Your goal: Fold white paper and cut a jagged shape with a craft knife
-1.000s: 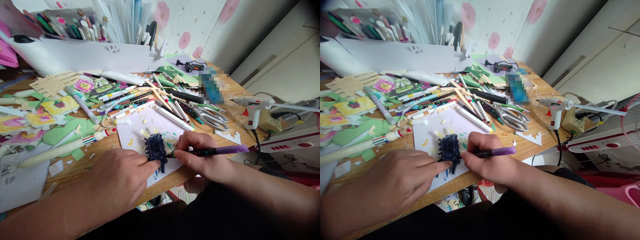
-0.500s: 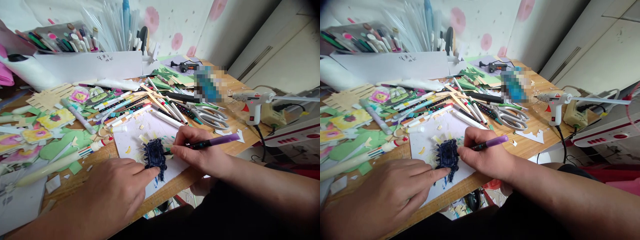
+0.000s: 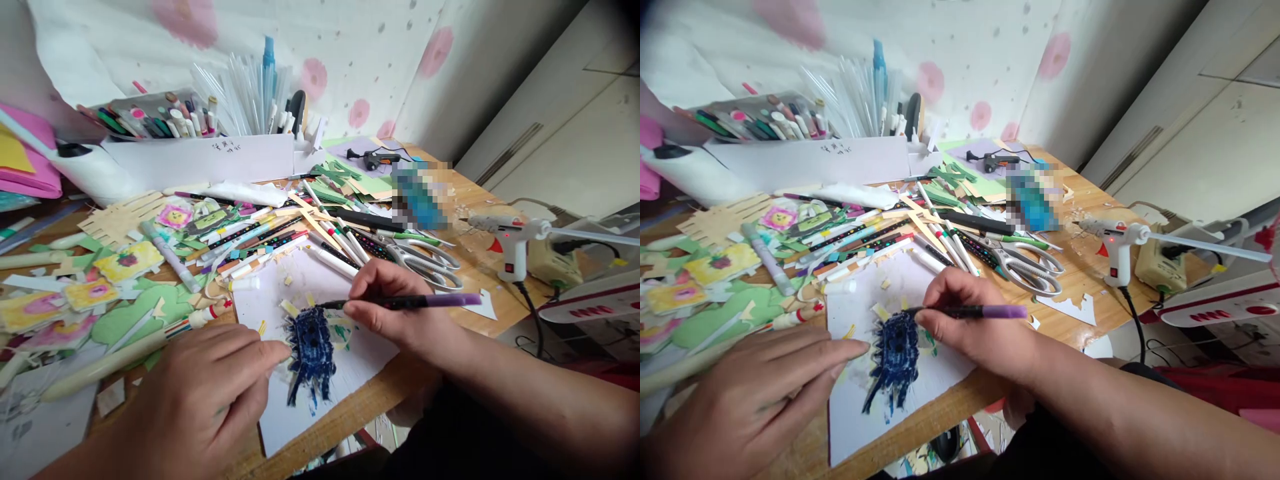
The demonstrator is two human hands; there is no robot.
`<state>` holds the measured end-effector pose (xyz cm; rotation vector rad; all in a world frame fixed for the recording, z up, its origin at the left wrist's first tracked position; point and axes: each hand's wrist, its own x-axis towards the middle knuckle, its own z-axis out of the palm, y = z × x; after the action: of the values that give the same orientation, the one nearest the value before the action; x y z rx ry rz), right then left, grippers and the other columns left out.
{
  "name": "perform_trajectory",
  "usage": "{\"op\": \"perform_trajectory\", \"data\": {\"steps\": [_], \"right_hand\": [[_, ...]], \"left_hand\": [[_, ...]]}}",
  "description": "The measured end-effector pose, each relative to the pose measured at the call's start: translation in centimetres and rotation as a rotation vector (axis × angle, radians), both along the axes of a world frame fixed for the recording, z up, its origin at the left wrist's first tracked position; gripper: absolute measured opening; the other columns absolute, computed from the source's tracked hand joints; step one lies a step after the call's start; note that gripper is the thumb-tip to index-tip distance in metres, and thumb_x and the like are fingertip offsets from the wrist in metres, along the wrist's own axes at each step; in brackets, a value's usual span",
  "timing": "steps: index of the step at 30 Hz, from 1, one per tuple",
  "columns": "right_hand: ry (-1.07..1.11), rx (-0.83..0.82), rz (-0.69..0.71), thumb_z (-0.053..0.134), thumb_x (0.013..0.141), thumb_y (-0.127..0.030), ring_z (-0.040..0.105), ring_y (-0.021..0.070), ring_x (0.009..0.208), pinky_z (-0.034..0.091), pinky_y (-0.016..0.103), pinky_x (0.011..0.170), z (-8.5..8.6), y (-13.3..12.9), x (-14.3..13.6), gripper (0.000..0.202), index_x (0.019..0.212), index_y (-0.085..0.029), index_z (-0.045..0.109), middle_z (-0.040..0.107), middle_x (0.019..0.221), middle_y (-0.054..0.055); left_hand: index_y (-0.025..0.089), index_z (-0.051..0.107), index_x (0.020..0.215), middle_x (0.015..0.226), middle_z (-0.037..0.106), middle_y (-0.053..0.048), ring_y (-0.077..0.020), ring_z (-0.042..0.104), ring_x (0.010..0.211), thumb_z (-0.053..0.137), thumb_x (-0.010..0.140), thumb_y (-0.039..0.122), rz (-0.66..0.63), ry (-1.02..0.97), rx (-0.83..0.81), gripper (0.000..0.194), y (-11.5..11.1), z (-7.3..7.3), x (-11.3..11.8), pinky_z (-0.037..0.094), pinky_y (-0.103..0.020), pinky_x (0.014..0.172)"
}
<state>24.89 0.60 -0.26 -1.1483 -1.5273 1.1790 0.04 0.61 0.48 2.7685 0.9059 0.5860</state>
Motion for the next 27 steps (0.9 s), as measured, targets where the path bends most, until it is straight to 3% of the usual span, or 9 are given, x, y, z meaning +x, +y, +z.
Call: {"op": "perform_trajectory", "data": {"steps": [4,9,20,27], "right_hand": [[-0.048,-0.071,0.094,0.064,0.076,-0.015,0.047,0.0074,0.054,0.038,0.018,0.049,0.0,0.5,-0.5,0.013,0.07,-0.017,0.052,0.053,0.062,-0.004],[-0.136,-0.082,0.095,0.062,0.075,-0.015,0.043,0.0066,0.051,0.034,0.017,0.045,0.2,1.0,-1.1,0.013,0.068,-0.016,0.051,0.051,0.059,-0.004],[-0.206,-0.078,0.068,0.062,0.075,-0.019,0.043,0.0072,0.049,0.035,0.018,0.044,0.1,1.7,-1.3,0.013,0.068,-0.017,0.052,0.051,0.058,-0.004],[-0.185,-0.071,0.01,0.064,0.074,-0.021,0.044,0.0078,0.048,0.035,0.02,0.043,0.3,2.2,-1.5,0.014,0.066,-0.016,0.053,0.052,0.057,-0.004]], "left_hand": [[0.02,0.06,0.108,0.075,0.066,-0.001,-0.0167,0.062,0.065,0.041,0.085,0.009,0.01,0.057,-0.024,0.032,1.1,-1.0,0.2,0.048,-0.03,0.058],[0.019,0.061,0.11,0.079,0.069,-0.005,-0.0208,0.065,0.064,0.037,0.083,0.007,0.02,0.111,-0.04,0.038,1.2,-2.2,0.5,0.052,-0.035,0.056],[0.02,0.062,0.111,0.08,0.069,-0.006,-0.022,0.064,0.064,0.037,0.08,0.005,0.024,0.175,-0.087,0.043,1.3,-1.7,0.4,0.053,-0.037,0.058],[0.025,0.068,0.099,0.07,0.066,0.0,-0.0152,0.061,0.063,0.043,0.079,0.006,0.058,0.08,-0.16,0.037,1.6,-1.5,0.2,0.047,-0.024,0.058]]}}
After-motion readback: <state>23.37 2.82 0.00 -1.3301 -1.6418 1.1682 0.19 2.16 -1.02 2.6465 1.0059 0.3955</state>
